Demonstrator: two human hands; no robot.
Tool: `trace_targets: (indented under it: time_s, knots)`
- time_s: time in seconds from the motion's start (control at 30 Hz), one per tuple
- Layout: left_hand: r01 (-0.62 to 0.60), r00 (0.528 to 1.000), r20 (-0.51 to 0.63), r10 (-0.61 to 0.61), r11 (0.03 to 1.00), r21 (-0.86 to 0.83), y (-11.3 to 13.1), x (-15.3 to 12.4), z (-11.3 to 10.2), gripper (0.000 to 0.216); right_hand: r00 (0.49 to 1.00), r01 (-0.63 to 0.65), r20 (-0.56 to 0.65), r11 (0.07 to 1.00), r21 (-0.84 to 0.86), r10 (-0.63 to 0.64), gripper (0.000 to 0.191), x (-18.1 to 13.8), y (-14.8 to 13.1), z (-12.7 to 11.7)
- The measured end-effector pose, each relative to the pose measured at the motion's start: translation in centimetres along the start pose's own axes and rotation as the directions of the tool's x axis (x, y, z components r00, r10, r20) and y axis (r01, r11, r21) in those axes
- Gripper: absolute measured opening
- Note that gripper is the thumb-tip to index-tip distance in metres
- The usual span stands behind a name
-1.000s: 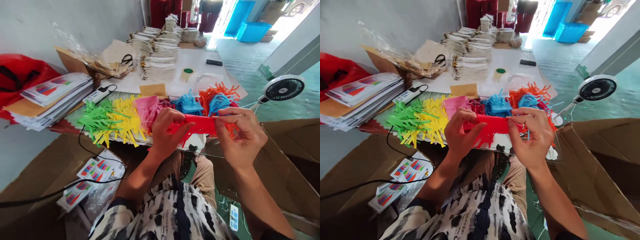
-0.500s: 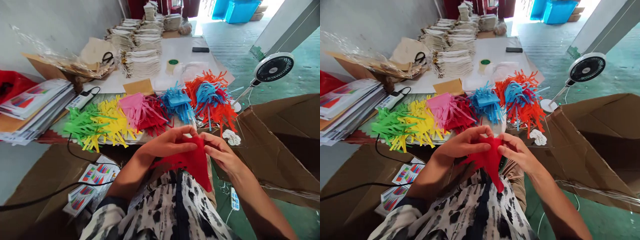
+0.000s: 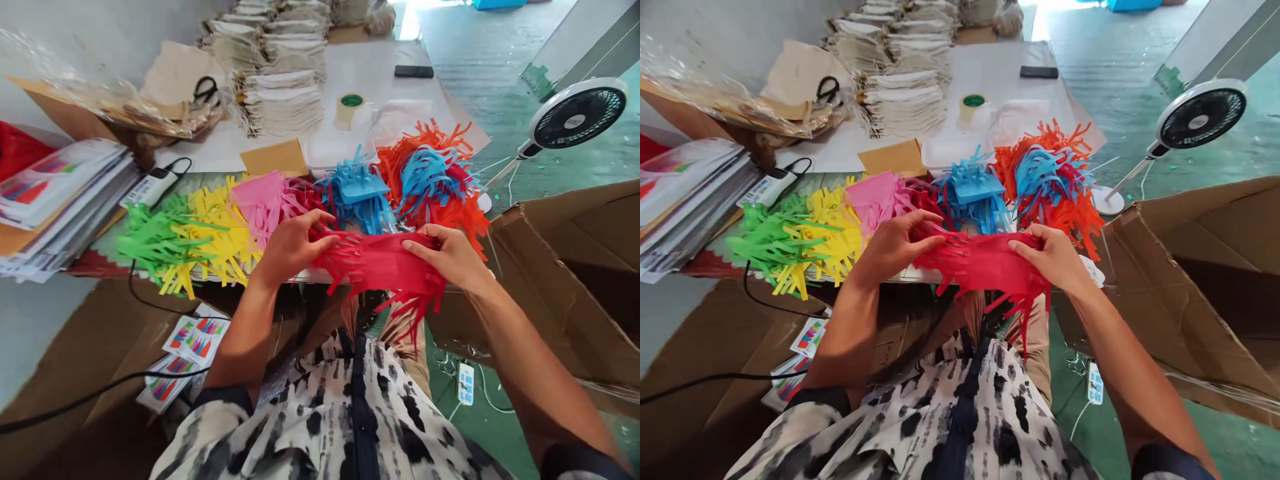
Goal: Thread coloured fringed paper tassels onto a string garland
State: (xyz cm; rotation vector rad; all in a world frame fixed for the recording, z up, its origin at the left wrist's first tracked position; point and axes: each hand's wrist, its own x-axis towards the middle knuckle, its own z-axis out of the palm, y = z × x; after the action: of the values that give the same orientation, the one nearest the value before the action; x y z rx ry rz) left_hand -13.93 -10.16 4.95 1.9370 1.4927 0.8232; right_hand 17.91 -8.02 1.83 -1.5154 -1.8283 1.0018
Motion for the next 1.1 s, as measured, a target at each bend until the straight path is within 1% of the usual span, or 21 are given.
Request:
trace_targets:
  time_s: [0.03, 0.07, 0.1, 0.13, 0.2, 0.23, 0.27, 0.33, 0.37, 0.4, 0.43, 0.5, 0.57, 0.63, 0.7, 0.8, 0.87, 0.9, 0.93, 1.0, 1.1]
  knots:
    - [-0.058, 0.991, -0.113, 0.074, 0.989, 0.134, 0.0, -0.1, 0.7, 0.050, 1.000, 0.014, -0.017, 0.998, -0.068, -0.015, 0.049, 0.7, 0.6, 0.4]
    - [-0.128, 0.971, -0.166, 0.170, 0.963, 0.237, 0.0, -0.2, 1.7, 0.056, 0.999, 0.023, -0.034, 0.991, -0.132, -0.027, 0.048, 1.2, 1.1, 0.8]
    - [-0.217, 0.949, -0.158, 0.274, 0.928, 0.303, 0.1, -0.5, 2.9, 0.066, 0.998, 0.027, -0.045, 0.981, -0.190, -0.036, 0.047, 1.6, 1.6, 1.1]
    - [-0.323, 0.929, -0.072, 0.363, 0.890, 0.321, 0.2, -0.8, 4.2, 0.077, 0.998, 0.029, -0.049, 0.968, -0.247, -0.043, 0.044, 1.7, 2.0, 1.4]
    - [-0.488, 0.872, 0.137, 0.470, 0.818, 0.305, 0.2, -1.6, 7.2, 0.091, 0.997, 0.033, -0.052, 0.928, -0.372, -0.056, 0.035, 1.5, 2.4, 1.9]
    - [-0.537, 0.843, 0.227, 0.488, 0.791, 0.294, 0.1, -2.1, 8.7, 0.092, 0.995, 0.037, -0.064, 0.896, -0.443, -0.073, 0.031, 1.0, 2.3, 2.0]
    - [-0.545, 0.833, 0.294, 0.468, 0.782, 0.302, -0.1, -2.5, 10.0, 0.088, 0.991, 0.047, -0.084, 0.855, -0.516, -0.105, 0.030, 0.5, 2.2, 2.1]
    - [-0.517, 0.849, 0.329, 0.413, 0.778, 0.357, -0.8, -3.4, 12.0, 0.070, 0.967, 0.103, -0.112, 0.755, -0.648, -0.228, 0.041, -1.2, 1.7, 2.4]
    - [-0.508, 0.856, 0.325, 0.401, 0.771, 0.385, -1.1, -3.8, 12.7, 0.061, 0.949, 0.159, -0.089, 0.703, -0.693, -0.303, 0.048, -2.2, 1.5, 2.5]
    - [-0.498, 0.864, 0.309, 0.397, 0.763, 0.412, -1.3, -4.2, 13.1, 0.055, 0.929, 0.234, -0.034, 0.657, -0.717, -0.368, 0.055, -3.2, 1.3, 2.8]
    - [-0.495, 0.868, 0.290, 0.403, 0.755, 0.431, -1.4, -4.6, 13.2, 0.052, 0.910, 0.318, 0.047, 0.619, -0.718, -0.413, 0.062, -4.3, 1.3, 3.2]
    - [-0.497, 0.868, 0.254, 0.427, 0.745, 0.445, -1.5, -5.2, 13.1, 0.047, 0.876, 0.449, 0.206, 0.580, -0.679, -0.437, 0.073, -6.2, 1.8, 4.1]
    - [-0.503, 0.864, 0.228, 0.449, 0.749, 0.431, -1.3, -5.6, 12.6, 0.042, 0.868, 0.478, 0.257, 0.576, -0.663, -0.425, 0.070, -7.5, 2.7, 4.9]
    - [-0.491, 0.871, 0.198, 0.450, 0.774, 0.401, -1.1, -5.5, 12.0, 0.037, 0.884, 0.446, 0.223, 0.603, -0.661, -0.410, 0.062, -8.0, 3.6, 5.2]
    - [-0.453, 0.892, 0.181, 0.415, 0.825, 0.337, -0.9, -5.2, 11.2, 0.031, 0.905, 0.407, 0.181, 0.662, -0.630, -0.384, 0.058, -8.0, 4.1, 4.8]
    - [-0.330, 0.937, 0.187, 0.295, 0.923, 0.198, -0.9, -4.3, 9.6, 0.022, 0.927, 0.360, 0.119, 0.752, -0.552, -0.356, 0.041, -7.4, 4.0, 3.7]
    - [-0.237, 0.961, 0.176, 0.212, 0.962, 0.136, -1.0, -3.6, 8.7, 0.016, 0.937, 0.334, 0.072, 0.811, -0.481, -0.343, 0.027, -6.9, 3.7, 3.1]
    - [-0.205, 0.969, 0.168, 0.184, 0.972, 0.116, -1.1, -3.3, 8.5, 0.013, 0.941, 0.322, 0.051, 0.840, -0.436, -0.333, 0.023, -6.6, 3.6, 2.9]
    - [-0.188, 0.972, 0.163, 0.171, 0.977, 0.098, -1.3, -3.0, 8.3, 0.011, 0.947, 0.308, 0.035, 0.868, -0.390, -0.320, 0.022, -6.3, 3.6, 2.8]
    - [-0.183, 0.973, 0.157, 0.170, 0.981, 0.069, -1.7, -2.6, 8.4, 0.015, 0.956, 0.278, 0.002, 0.906, -0.319, -0.293, 0.025, -5.7, 3.6, 3.0]
    - [-0.179, 0.978, 0.118, 0.170, 0.981, 0.071, -2.1, -2.3, 9.0, 0.024, 0.967, 0.223, -0.052, 0.926, -0.306, -0.250, 0.033, -5.3, 3.8, 3.6]
